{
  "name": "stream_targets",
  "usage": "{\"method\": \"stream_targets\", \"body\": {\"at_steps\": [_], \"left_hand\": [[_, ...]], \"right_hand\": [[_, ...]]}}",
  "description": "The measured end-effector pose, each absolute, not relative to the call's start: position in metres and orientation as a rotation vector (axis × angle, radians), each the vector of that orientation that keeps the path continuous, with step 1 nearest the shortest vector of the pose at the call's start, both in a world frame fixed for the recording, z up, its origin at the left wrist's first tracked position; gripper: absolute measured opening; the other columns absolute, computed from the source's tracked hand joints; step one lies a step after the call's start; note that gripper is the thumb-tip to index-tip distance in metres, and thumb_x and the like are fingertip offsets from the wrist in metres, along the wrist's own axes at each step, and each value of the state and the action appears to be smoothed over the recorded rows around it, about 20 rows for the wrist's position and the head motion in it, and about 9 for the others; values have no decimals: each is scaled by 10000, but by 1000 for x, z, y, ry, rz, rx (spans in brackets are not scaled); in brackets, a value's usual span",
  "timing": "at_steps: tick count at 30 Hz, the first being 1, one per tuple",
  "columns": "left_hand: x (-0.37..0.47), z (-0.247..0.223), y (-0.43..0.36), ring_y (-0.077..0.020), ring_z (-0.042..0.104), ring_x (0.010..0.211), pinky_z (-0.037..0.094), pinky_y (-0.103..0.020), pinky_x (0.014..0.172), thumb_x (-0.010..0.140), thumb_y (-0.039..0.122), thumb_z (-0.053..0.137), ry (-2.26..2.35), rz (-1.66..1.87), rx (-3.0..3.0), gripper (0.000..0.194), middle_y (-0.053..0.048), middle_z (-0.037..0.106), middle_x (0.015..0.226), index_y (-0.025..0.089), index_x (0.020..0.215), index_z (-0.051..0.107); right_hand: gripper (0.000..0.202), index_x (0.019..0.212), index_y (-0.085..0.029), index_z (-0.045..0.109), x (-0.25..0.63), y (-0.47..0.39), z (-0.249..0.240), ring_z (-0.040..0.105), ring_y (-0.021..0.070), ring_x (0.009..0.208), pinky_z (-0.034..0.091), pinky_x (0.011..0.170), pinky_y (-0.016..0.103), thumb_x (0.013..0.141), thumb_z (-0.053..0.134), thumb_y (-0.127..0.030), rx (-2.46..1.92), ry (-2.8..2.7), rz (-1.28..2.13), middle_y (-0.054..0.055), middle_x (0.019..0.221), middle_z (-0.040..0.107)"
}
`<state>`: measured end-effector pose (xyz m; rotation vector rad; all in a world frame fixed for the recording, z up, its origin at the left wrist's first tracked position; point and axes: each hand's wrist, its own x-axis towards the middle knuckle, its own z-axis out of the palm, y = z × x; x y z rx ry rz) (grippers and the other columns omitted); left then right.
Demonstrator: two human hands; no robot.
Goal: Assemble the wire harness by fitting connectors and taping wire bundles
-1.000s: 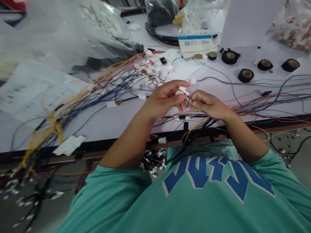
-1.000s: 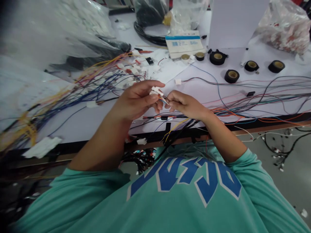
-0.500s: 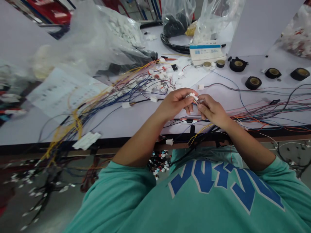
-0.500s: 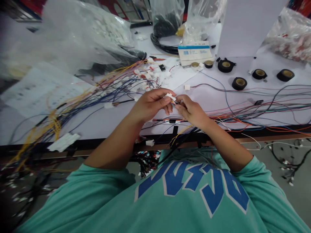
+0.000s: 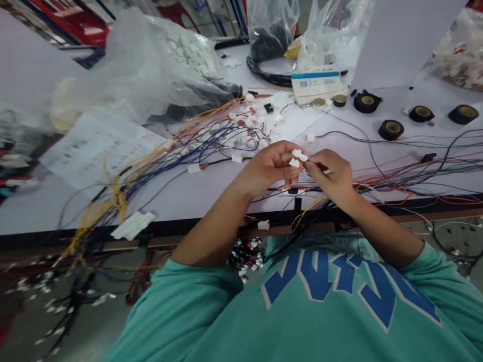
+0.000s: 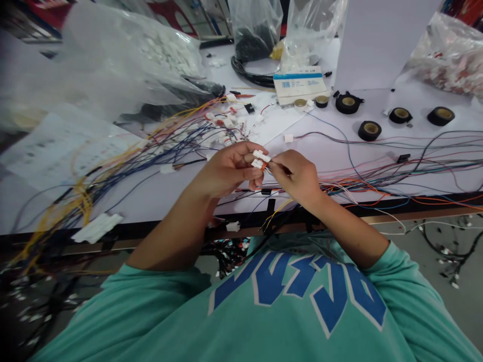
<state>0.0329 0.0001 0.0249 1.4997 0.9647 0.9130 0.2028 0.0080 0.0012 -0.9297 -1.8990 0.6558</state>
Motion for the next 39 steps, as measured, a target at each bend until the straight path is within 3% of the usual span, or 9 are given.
{"method": "stream_targets", "body": {"at_steps": [8,19,25,30,34,39], "left_hand": [[37,28,-6,-104,600,465,471,-181,438,716,495,632,1035,926,1422,426,24,600,548,137,935,557],[40,25,-6,-102,597,455,476,-185,450,745,431,624,1065,978,1417,347,24,608,528,139,928,583],[40,22,-5,-99,595,455,475,-182,447,754,426,620,1080,998,1465,319,16,608,527,135,883,591],[38,23,-4,-91,583,460,468,-178,445,748,446,623,1014,985,1448,324,16,601,538,141,852,583],[36,24,-3,-84,566,449,465,-182,450,741,446,631,1006,1017,1482,324,20,594,537,140,842,588],[36,23,-1,-84,562,456,464,-188,457,751,423,626,1011,1050,1538,298,19,587,540,137,828,593]], "right_hand": [[228,663,-180,530,201,7,-7,498,89,669,364,620,212,851,409,-225,-872,-2037,304,10,698,548],[278,698,-162,597,202,6,-12,469,74,590,310,501,197,872,384,-196,-842,-2097,-179,18,712,577],[274,749,-169,614,204,6,-13,413,81,567,282,494,227,869,368,-181,-906,-2227,-206,26,741,556],[218,724,-169,543,202,7,-11,455,88,618,325,533,220,865,384,-215,-848,-2127,135,21,722,541],[147,756,-187,459,202,9,-6,469,80,607,378,582,215,851,441,-297,-829,-1993,720,-23,659,495],[252,828,-196,403,206,15,-2,507,65,550,410,555,207,833,489,-433,-834,-1798,1457,-44,683,545]]}}
